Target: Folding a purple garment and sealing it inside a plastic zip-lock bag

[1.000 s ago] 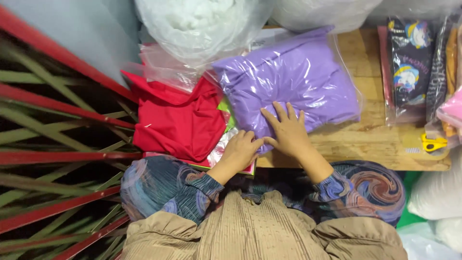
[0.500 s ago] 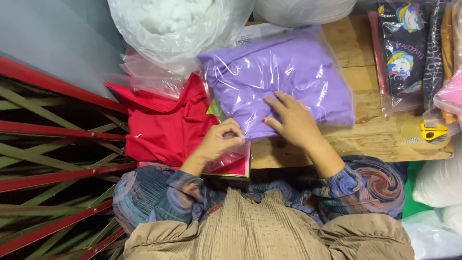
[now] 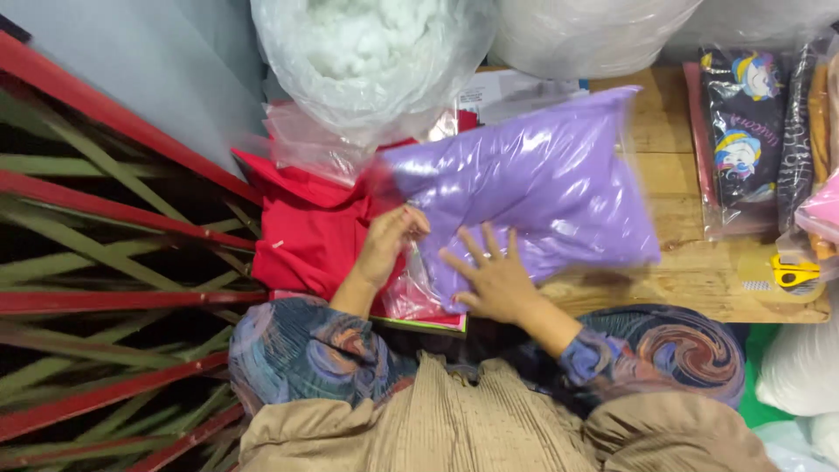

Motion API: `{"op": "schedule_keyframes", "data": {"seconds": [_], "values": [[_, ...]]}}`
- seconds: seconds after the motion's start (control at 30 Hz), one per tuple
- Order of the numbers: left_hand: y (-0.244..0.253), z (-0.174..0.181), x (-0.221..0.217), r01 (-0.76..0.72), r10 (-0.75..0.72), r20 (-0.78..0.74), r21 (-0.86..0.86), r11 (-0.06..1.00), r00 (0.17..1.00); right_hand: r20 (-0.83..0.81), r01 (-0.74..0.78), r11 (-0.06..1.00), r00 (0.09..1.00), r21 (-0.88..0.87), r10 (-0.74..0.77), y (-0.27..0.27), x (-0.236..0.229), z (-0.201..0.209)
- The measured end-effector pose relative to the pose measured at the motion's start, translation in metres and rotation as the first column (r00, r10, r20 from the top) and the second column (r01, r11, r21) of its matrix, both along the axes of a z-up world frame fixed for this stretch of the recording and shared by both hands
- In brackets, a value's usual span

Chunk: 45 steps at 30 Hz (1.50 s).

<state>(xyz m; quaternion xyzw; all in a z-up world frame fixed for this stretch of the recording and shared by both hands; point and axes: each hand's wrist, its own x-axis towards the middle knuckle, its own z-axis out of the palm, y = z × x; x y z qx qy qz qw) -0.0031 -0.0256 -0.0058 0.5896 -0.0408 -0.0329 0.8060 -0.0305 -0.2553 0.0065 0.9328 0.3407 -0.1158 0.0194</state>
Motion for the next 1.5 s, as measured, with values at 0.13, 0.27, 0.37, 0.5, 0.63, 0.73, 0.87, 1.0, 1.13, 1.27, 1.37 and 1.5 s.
{"op": "schedule_keyframes", "data": {"seconds": [0.13,0.27,0.37,0.5,0.63,0.73,0.87,1.0,1.13,1.27,1.37,1.5], "values": [[-0.006,-0.003,0.002,0.046,-0.042,-0.070,0.065,0.997,0.997,-0.178,0.000,0.990,0.984,0.138,0.025,0.000,0.013,0.019],[-0.008,-0.008,0.003,0.015,-0.013,-0.017,0.134,0.991,1.000,0.069,0.091,0.930,0.990,0.357,-0.123,-0.014,0.019,0.026],[-0.014,-0.013,-0.001,-0.064,0.004,0.153,0.389,0.919,0.988,-0.057,0.093,0.960,0.995,0.265,-0.081,-0.022,0.027,0.006],[-0.030,0.012,-0.006,-0.379,-0.184,0.554,0.740,0.556,0.812,-0.371,0.255,0.763,0.928,0.594,-0.021,-0.033,0.045,0.060],[-0.043,0.048,-0.020,-0.134,-0.372,0.218,0.962,0.238,0.902,-0.200,0.475,0.641,0.868,0.603,-0.455,-0.139,0.081,0.036],[-0.043,0.034,-0.023,0.103,-0.407,-0.085,0.994,0.023,0.910,0.077,0.581,0.632,0.702,0.513,-0.708,-0.204,0.101,0.003],[-0.043,0.017,-0.015,0.130,-0.400,-0.145,0.989,-0.064,0.905,-0.392,0.893,0.361,0.443,0.268,-0.806,-0.213,0.110,-0.013],[-0.042,0.011,-0.015,0.108,-0.403,-0.113,0.994,-0.036,0.908,-0.644,0.898,0.019,0.331,0.440,-0.689,-0.198,0.096,-0.033],[-0.035,0.006,-0.008,0.054,-0.399,-0.028,0.997,0.055,0.916,-0.475,0.767,0.068,0.462,0.638,-0.749,-0.184,0.079,0.052],[-0.024,0.015,-0.009,-0.266,-0.233,0.402,0.849,0.456,0.885,-0.204,0.342,0.272,0.880,0.900,-0.429,-0.147,0.010,0.206],[-0.016,0.056,-0.013,-0.393,-0.028,0.533,0.657,0.643,0.846,0.073,0.079,0.495,0.957,0.865,-0.280,-0.136,0.002,0.265],[-0.014,0.111,-0.021,-0.261,0.066,0.467,0.368,0.892,0.882,0.453,-0.153,0.825,0.881,0.544,-0.135,-0.117,-0.007,0.292]]}}
